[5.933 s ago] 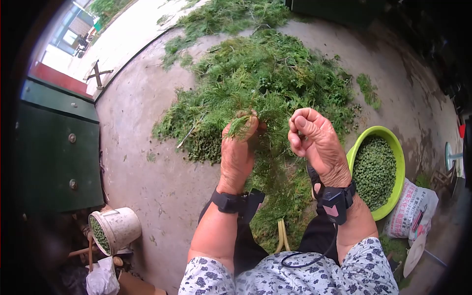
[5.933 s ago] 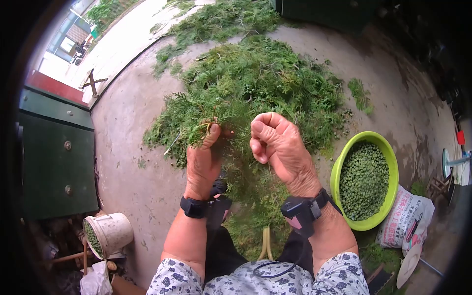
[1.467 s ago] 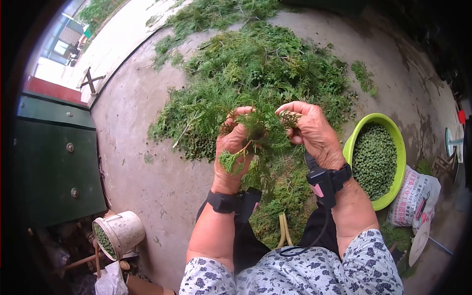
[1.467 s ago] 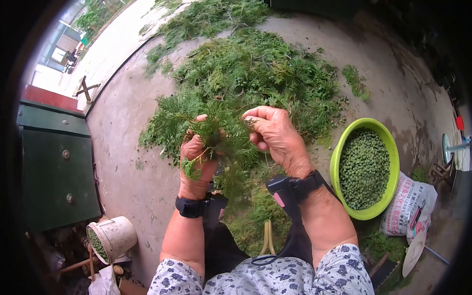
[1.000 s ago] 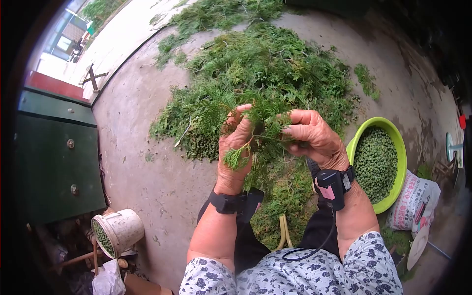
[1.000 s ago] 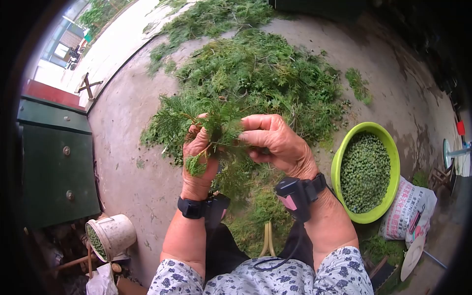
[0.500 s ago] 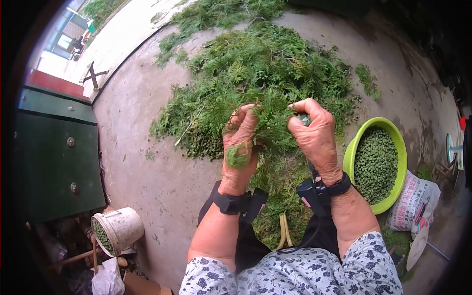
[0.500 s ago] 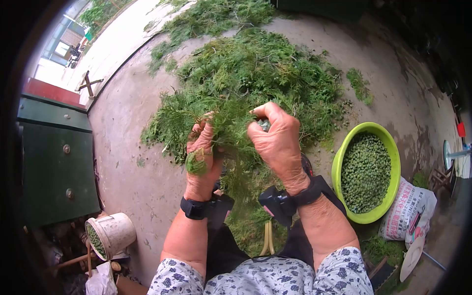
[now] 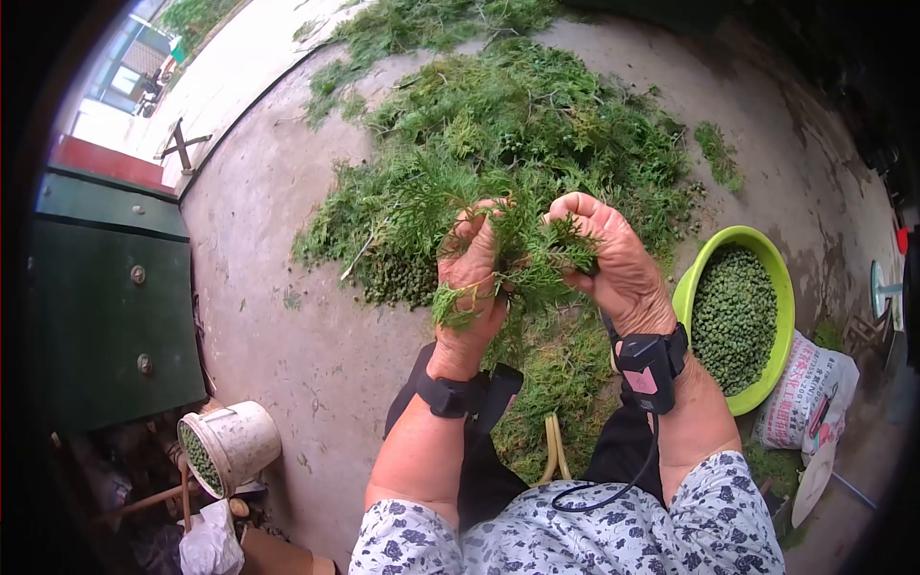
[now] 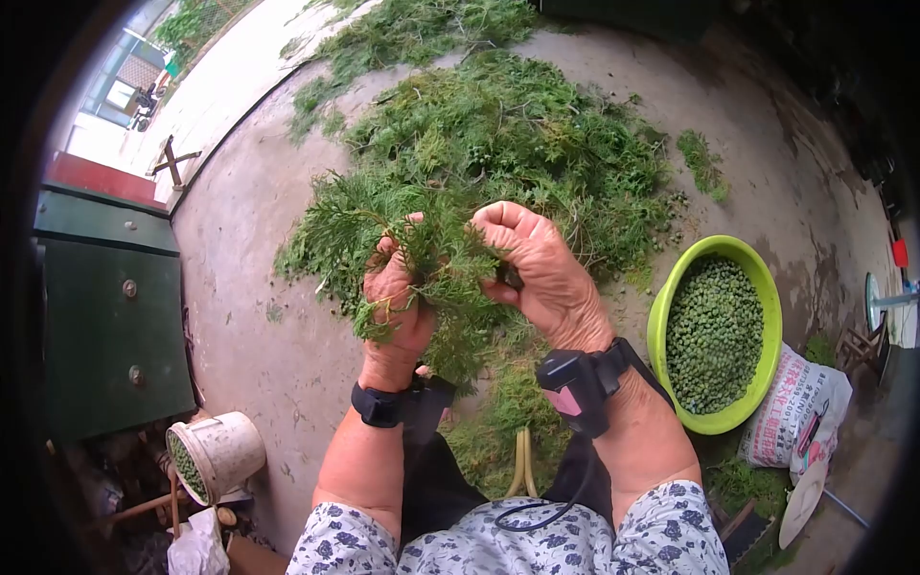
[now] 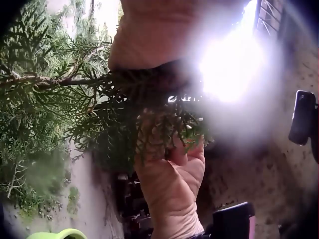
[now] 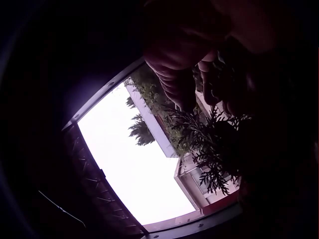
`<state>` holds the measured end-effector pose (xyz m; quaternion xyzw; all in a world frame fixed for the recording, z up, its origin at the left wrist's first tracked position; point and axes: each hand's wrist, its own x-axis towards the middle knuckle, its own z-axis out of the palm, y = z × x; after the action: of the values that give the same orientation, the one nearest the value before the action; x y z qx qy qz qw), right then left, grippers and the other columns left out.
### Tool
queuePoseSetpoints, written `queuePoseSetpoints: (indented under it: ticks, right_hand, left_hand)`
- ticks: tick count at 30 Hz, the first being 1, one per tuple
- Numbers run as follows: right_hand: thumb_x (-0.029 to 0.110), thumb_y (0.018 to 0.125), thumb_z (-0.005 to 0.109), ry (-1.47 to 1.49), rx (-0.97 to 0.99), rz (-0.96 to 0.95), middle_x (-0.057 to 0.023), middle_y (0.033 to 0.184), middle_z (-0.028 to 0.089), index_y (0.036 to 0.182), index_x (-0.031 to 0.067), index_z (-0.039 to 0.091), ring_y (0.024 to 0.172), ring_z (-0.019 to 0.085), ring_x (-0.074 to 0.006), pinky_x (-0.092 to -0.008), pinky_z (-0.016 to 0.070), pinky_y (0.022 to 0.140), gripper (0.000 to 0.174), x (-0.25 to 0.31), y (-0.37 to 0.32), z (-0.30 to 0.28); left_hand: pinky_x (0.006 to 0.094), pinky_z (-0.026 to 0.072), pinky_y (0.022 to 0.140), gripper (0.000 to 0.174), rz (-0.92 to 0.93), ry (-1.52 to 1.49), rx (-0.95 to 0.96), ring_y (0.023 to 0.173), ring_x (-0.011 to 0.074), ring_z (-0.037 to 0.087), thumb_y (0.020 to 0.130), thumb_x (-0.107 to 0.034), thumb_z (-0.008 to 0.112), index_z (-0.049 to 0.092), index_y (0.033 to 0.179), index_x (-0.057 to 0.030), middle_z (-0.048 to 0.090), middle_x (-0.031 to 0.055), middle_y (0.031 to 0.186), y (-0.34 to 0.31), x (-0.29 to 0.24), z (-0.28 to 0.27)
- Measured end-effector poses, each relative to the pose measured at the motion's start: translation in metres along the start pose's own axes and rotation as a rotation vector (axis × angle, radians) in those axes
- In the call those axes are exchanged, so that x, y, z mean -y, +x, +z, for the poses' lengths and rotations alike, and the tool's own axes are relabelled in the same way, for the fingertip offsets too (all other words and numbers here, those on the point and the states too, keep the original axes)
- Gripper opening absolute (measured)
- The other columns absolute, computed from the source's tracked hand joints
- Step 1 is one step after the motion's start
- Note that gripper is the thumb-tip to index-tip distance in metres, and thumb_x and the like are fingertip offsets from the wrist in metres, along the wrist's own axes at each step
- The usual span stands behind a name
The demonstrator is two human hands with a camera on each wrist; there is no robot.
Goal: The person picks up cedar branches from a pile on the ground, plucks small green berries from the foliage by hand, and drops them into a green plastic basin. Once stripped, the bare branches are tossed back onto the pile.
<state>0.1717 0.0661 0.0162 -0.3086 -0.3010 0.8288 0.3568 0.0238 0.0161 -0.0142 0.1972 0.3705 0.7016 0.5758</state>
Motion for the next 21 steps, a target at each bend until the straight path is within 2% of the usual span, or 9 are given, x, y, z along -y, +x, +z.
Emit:
queuePoseSetpoints:
  ticks: [4, 6, 8, 10, 13, 16, 19, 21]
  right_hand:
    - [0.016, 0.084, 0.064, -0.326, -0.066, 0.002, 0.0068, 0.079, 0.059, 0.101, 0.0084, 0.06, 0.058, 0.051, -0.0007, -0.0146, 0.04, 0.046, 0.019, 0.0, -0.005, 0.011]
    - [0.014, 0.083, 0.064, -0.283, 0.013, -0.071, 0.0062, 0.08, 0.06, 0.103, 0.0072, 0.06, 0.058, 0.05, -0.0001, -0.0144, 0.0396, 0.047, 0.022, -0.008, -0.002, 0.006]
    - [0.011, 0.082, 0.065, -0.271, 0.048, -0.082, 0.0057, 0.08, 0.059, 0.103, 0.0063, 0.06, 0.058, 0.049, 0.0001, -0.0146, 0.039, 0.047, 0.023, -0.011, 0.0, 0.006]
    - [0.009, 0.081, 0.065, -0.29, 0.04, -0.031, 0.0054, 0.078, 0.058, 0.101, 0.0056, 0.06, 0.059, 0.049, 0.0, -0.015, 0.0384, 0.048, 0.021, -0.009, 0.0, 0.01]
    - [0.009, 0.081, 0.064, -0.35, 0.111, -0.025, 0.005, 0.078, 0.057, 0.097, 0.0051, 0.059, 0.063, 0.049, -0.0002, -0.016, 0.0387, 0.049, 0.017, -0.006, -0.005, 0.004]
    - [0.008, 0.081, 0.064, -0.407, -0.034, -0.197, 0.0049, 0.074, 0.055, 0.09, 0.0043, 0.059, 0.062, 0.049, -0.0007, -0.0167, 0.0391, 0.05, 0.011, -0.019, -0.001, 0.013]
    - [0.008, 0.081, 0.064, -0.718, 0.016, -0.519, 0.0044, 0.073, 0.056, 0.087, 0.0021, 0.06, 0.062, 0.048, -0.0019, -0.018, 0.0406, 0.053, 0.01, -0.025, 0.006, 0.007]
    - [0.009, 0.081, 0.065, -0.611, -0.013, -0.354, 0.0042, 0.073, 0.056, 0.087, 0.0004, 0.06, 0.062, 0.048, -0.0029, -0.0188, 0.0412, 0.055, 0.012, -0.02, -0.002, 0.015]
  left_hand:
    - [0.0276, 0.0502, 0.07, 0.024, -0.03, -0.052, -0.016, 0.082, 0.0125, 0.059, 0.089, -0.017, 0.057, 0.057, 0.111, -0.0063, 0.061, 0.0025, 0.094, 0.0, 0.001, 0.001]
    - [0.0269, 0.0501, 0.069, 0.023, 0.161, 0.256, 0.04, 0.081, 0.0118, 0.058, 0.09, -0.018, 0.056, 0.057, 0.109, -0.0061, 0.061, 0.0023, 0.095, 0.006, 0.012, -0.005]
    - [0.0264, 0.0498, 0.069, 0.022, 0.186, 0.305, 0.051, 0.081, 0.0111, 0.058, 0.09, -0.018, 0.055, 0.057, 0.109, -0.0059, 0.061, 0.0022, 0.095, 0.008, 0.016, -0.009]
    - [0.026, 0.0494, 0.07, 0.022, 0.048, 0.092, 0.013, 0.082, 0.0105, 0.058, 0.091, -0.018, 0.054, 0.057, 0.109, -0.0056, 0.061, 0.0022, 0.096, 0.006, 0.007, -0.003]
    - [0.0212, 0.043, 0.071, 0.013, 0.15, 0.151, 0.05, 0.083, 0.0061, 0.053, 0.092, -0.013, 0.053, 0.062, 0.098, -0.0058, 0.058, -0.0021, 0.091, 0.006, 0.006, 0.003]
    - [0.0216, 0.0469, 0.068, 0.017, 0.176, 0.063, 0.023, 0.08, 0.0087, 0.057, 0.093, -0.017, 0.052, 0.06, 0.104, -0.0061, 0.061, 0.0009, 0.095, 0.006, 0.011, 0.0]
    - [0.0217, 0.0471, 0.071, 0.017, 0.304, 0.34, -0.105, 0.083, 0.0099, 0.058, 0.092, -0.017, 0.053, 0.058, 0.104, -0.0059, 0.061, 0.0016, 0.098, 0.012, 0.019, -0.008]
    - [0.021, 0.0426, 0.072, 0.014, 0.203, 0.2, -0.107, 0.082, 0.008, 0.053, 0.092, -0.014, 0.053, 0.06, 0.099, -0.0047, 0.057, -0.0012, 0.091, 0.006, 0.008, 0.0]
